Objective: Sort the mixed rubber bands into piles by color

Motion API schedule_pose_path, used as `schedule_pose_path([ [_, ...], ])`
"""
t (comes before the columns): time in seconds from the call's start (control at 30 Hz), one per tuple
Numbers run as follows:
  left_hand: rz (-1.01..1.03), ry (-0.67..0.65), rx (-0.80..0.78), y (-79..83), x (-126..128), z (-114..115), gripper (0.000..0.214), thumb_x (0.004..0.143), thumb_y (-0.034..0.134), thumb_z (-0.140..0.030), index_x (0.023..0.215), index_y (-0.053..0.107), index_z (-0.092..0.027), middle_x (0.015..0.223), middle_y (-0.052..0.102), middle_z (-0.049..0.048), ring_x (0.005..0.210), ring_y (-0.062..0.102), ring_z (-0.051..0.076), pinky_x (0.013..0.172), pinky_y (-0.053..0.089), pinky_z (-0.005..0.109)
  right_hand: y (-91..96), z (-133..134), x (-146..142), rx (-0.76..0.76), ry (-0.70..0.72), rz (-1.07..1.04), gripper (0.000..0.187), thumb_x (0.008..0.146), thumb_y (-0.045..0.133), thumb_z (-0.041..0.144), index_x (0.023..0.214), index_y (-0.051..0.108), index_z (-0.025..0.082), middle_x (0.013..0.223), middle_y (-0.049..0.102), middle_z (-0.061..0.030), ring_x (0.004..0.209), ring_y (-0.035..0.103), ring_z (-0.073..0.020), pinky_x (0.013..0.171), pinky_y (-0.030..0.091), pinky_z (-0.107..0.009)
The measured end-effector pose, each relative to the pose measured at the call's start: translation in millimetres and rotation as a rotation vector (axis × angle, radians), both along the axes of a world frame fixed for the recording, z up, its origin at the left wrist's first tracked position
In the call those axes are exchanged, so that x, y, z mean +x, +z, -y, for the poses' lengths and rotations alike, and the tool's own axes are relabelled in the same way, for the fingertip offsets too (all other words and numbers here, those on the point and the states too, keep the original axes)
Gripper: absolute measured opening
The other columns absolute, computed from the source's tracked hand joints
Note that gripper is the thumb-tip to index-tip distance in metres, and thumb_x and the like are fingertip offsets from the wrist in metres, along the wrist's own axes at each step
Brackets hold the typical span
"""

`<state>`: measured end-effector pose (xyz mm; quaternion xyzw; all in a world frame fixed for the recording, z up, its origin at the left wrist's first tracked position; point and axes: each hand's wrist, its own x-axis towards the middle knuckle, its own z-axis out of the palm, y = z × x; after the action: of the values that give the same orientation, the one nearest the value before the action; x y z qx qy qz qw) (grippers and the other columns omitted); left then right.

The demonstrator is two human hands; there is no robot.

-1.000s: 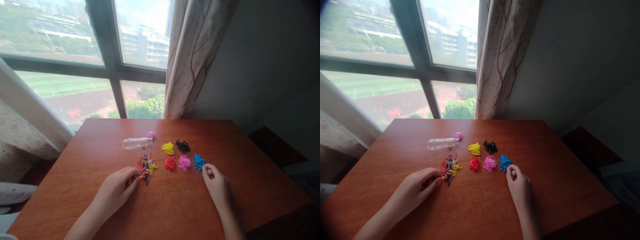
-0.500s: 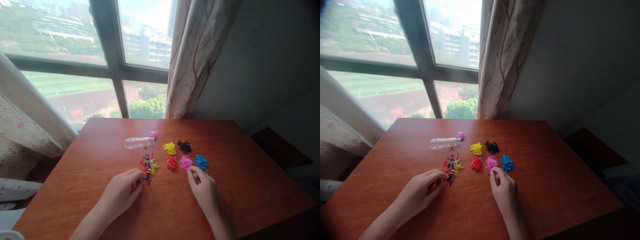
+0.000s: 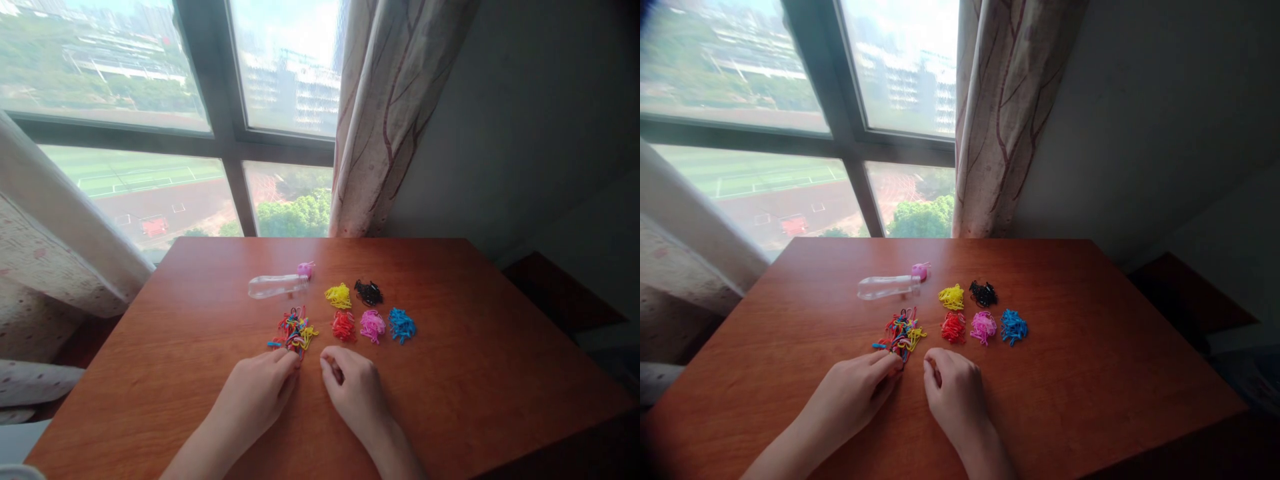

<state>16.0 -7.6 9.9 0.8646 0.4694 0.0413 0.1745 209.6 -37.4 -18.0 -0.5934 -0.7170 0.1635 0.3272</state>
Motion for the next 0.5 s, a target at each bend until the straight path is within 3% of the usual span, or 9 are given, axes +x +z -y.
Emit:
schedule_pose_path([
  [0.27,0.208,0.019,-0.017,-1.1,-7,-3,0.020,0.090,0.044,-0.015,0.090,0.062,-0.023,0.088,0.072,0.0004,0.072,0.066,0.014,0.065,0.045,0.021,-1.4,3,1,-0.041,0.002,-0.005,0.015,0.089,0.049,0.016,0.084,0.062,0.022,0.067,0.061,0.0020,0.061,0.056,-0.0133,0.060,0.031,-0.024],
  [0.5,0.309,0.012,0.020,22.2,7,-18,0.018,0.087,0.048,-0.017,0.089,0.065,-0.022,0.078,0.070,-0.0004,0.060,0.058,0.010,0.056,0.041,0.018,1.0,4,-2,-0.068,0.033,0.040,0.014,0.089,0.050,0.014,0.082,0.059,0.022,0.071,0.063,0.0028,0.063,0.056,-0.0124,0.060,0.027,-0.025],
])
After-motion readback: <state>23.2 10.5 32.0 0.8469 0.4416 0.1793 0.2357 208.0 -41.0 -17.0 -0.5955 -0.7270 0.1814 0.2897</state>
